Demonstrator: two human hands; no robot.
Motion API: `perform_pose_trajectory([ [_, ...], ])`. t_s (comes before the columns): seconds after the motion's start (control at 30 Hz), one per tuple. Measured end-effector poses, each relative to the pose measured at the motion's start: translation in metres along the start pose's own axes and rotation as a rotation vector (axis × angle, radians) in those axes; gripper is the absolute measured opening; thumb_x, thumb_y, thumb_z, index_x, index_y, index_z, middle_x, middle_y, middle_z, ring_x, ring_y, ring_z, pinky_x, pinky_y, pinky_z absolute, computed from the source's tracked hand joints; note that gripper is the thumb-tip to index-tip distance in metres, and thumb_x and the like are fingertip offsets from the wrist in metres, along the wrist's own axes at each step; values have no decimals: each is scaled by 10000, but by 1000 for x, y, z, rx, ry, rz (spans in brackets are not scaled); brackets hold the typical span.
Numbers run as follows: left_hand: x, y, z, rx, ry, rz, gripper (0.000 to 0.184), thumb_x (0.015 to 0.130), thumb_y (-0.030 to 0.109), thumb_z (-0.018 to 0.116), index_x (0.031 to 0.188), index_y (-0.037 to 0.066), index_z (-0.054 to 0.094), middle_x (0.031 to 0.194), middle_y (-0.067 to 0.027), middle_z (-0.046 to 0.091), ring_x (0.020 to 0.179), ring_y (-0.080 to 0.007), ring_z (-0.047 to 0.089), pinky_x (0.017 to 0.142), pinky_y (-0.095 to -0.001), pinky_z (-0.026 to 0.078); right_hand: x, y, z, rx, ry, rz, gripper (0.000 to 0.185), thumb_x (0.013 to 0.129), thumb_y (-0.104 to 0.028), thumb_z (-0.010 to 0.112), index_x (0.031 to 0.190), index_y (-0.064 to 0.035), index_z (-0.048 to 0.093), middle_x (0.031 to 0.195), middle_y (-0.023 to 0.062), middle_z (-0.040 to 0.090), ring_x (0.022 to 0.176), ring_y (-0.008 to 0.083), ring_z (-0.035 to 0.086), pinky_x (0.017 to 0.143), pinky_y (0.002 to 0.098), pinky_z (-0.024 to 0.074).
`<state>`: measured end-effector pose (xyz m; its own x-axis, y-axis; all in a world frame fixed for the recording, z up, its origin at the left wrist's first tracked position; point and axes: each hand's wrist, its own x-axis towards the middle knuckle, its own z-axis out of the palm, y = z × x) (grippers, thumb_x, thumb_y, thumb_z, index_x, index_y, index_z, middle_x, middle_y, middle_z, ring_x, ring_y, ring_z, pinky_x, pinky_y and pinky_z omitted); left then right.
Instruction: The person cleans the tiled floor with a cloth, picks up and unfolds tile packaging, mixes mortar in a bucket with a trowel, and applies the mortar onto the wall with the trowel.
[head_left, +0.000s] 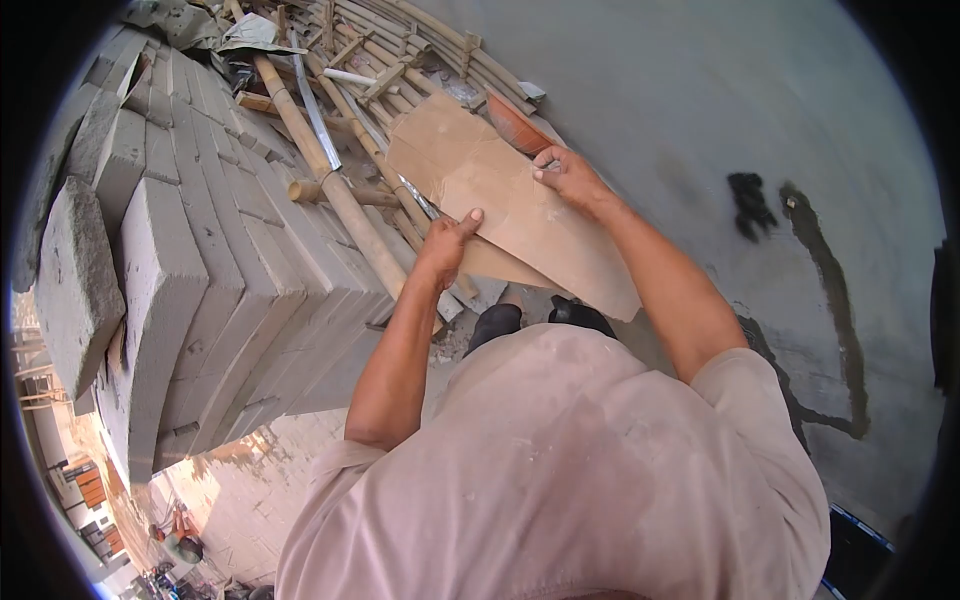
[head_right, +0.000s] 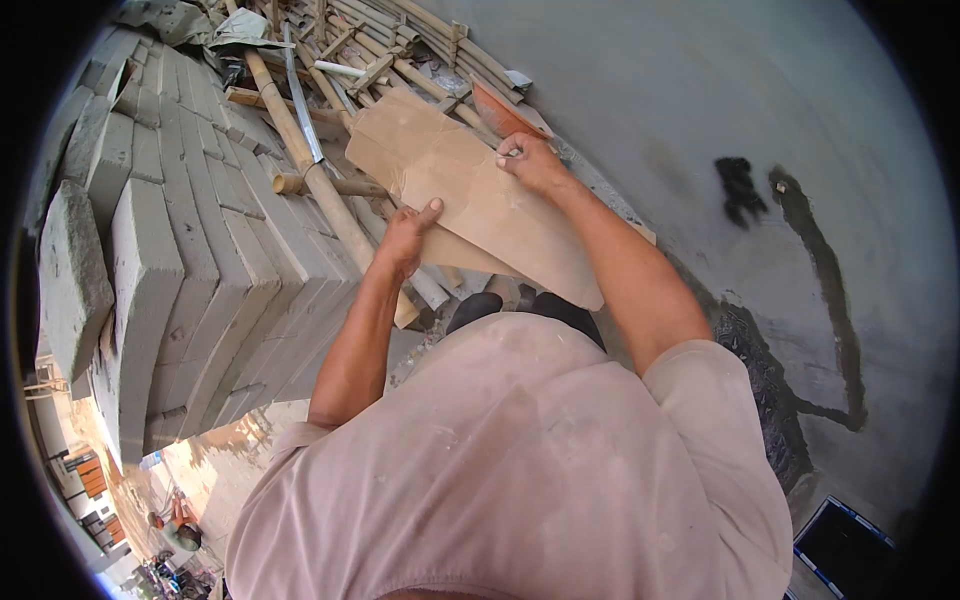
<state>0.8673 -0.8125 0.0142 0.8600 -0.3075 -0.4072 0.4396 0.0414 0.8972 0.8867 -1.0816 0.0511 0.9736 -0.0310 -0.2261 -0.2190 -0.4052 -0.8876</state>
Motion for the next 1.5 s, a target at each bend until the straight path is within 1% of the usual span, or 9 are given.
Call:
perform_pose_trajectory([
  [0.23, 10, 7, 25, -33, 242, -130, 484, 923, 343, 674, 1090, -107, 613, 1015, -194, 649, 827, -239, 629, 709, -402, 512, -106, -32, -2, -682, 215, -339, 495, 795, -284, 804, 1190, -41, 633, 1360, 158, 517, 1291, 309, 454, 1020, 453, 415],
  [0.47, 16, 28, 57, 50, -27, -207, 707, 913, 521, 642, 1226, -111, 600, 1205, -229, 634, 1078, -320, 626, 953, -424, 486, -178, 30, 11, -878, 331, -163, 459, 884, -117, 663, 1337, -99, 592, 1342, 183, 583, 1298, 350, 521, 1045, 444, 441],
  [0.53, 19, 19, 62, 174, -218, -188, 817, 894, 638, 627, 1219, -112, 631, 1264, -240, 621, 1158, -322, 593, 1029, -423, 434, -201, 4, -19, -544, 313, 229, 476, 905, -37, 589, 1374, -116, 580, 1194, 196, 677, 1128, 365, 642, 989, 425, 493],
  [0.7, 34, 2, 99, 359, -331, -327, 1078, 863, 859, 382, 1275, -111, 610, 1368, -271, 555, 1280, -328, 525, 1116, -437, 365, -269, 52, -67, 18, 666, 109, 428, 897, 4, 602, 1312, -97, 632, 1169, 163, 712, 1017, 252, 700, 924, 374, 525],
  [0.9, 48, 4, 193, 172, -760, -268, 1205, 777, 955, 273, 1379, -59, 518, 1377, -236, 545, 1315, -306, 487, 1120, -424, 366, -352, 101, -104, 1151, 289, 200, 541, 896, -4, 630, 1425, 2, 517, 1288, 156, 660, 1128, 192, 665, 997, 323, 503],
  [1.03, 24, -7, 286, -101, -819, -256, 788, 887, 513, 721, 1434, 26, 428, 1398, -136, 543, 1294, -269, 525, 1098, -438, 425, -404, 173, -94, 1103, 168, 305, 537, 894, -1, 607, 1422, 22, 516, 1282, 140, 668, 1123, 185, 665, 981, 320, 506],
  [1.17, 7, -46, 331, 152, -730, -13, 410, 845, 68, 773, 1211, -32, 617, 1153, -134, 691, 1030, -233, 678, 936, -398, 546, -434, 179, -65, 562, 465, 595, 408, 868, -39, 644, 1275, -57, 667, 1130, 154, 721, 1006, 211, 699, 891, 370, 537],
  [1.3, -58, -101, 390, 586, -825, 325, 291, 831, -17, 746, 1112, -43, 675, 1071, -120, 730, 936, -177, 687, 840, -312, 532, -496, 208, -37, 33, 714, 807, 358, 817, -107, 718, 1171, -58, 699, 1055, 176, 722, 1019, 212, 681, 872, 379, 516],
  [1.5, -102, -153, 479, 391, -815, 225, 342, 856, -75, 675, 1196, -56, 637, 1137, -133, 705, 1004, -204, 670, 917, -344, 513, -670, 227, -53, 1129, 938, 606, 346, 861, -124, 728, 1191, -38, 670, 1141, 124, 706, 1132, 258, 651, 922, 438, 511],
])
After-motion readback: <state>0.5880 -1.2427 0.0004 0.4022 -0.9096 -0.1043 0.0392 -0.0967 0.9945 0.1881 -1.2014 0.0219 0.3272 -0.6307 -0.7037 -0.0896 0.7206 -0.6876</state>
